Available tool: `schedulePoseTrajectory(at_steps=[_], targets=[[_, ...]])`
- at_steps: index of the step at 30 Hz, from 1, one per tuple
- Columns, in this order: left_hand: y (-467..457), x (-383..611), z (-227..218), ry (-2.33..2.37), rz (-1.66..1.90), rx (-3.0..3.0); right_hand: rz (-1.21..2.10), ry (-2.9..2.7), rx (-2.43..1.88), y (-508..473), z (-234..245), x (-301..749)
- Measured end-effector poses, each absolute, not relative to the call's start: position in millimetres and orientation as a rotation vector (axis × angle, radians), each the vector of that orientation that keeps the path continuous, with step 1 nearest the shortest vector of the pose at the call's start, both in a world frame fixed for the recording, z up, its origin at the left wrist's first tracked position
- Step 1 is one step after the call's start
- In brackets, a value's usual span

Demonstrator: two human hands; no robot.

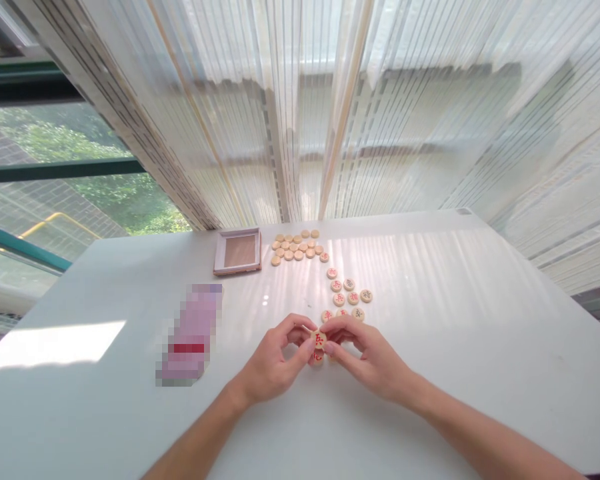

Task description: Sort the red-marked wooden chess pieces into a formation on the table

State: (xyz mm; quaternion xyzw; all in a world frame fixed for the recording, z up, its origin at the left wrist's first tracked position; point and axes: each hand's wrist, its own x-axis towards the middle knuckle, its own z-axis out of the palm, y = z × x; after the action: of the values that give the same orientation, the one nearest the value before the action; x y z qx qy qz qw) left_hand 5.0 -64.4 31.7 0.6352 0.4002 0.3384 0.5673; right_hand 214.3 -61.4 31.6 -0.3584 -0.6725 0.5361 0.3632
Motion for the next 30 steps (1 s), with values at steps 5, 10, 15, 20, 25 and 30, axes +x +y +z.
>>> schedulePoseTrajectory(at_steps=[5,10,15,20,25,30], targets=[[-65,6,31,0.936,0.776,1.42,1.338,-1.757,-0.897,-62,29,214],[-67,8,25,0.977,0.824,1.411,1.221,-1.856,-0.89,-64,26,214],[-69,11,21,1.02,0.866,1.469,1.082,-1.936,-0.865,-64,21,214],[-67,9,22,1.025,0.867,1.482,1.059,-1.942,-0.838,-63,18,213],[-66,5,20,0.981,0.868,1.49,1.026,-1.885,-0.86,-62,17,212],[-67,5,17,0.942,0.871,1.544,1.082,-1.814,-0.881,-61,21,212]])
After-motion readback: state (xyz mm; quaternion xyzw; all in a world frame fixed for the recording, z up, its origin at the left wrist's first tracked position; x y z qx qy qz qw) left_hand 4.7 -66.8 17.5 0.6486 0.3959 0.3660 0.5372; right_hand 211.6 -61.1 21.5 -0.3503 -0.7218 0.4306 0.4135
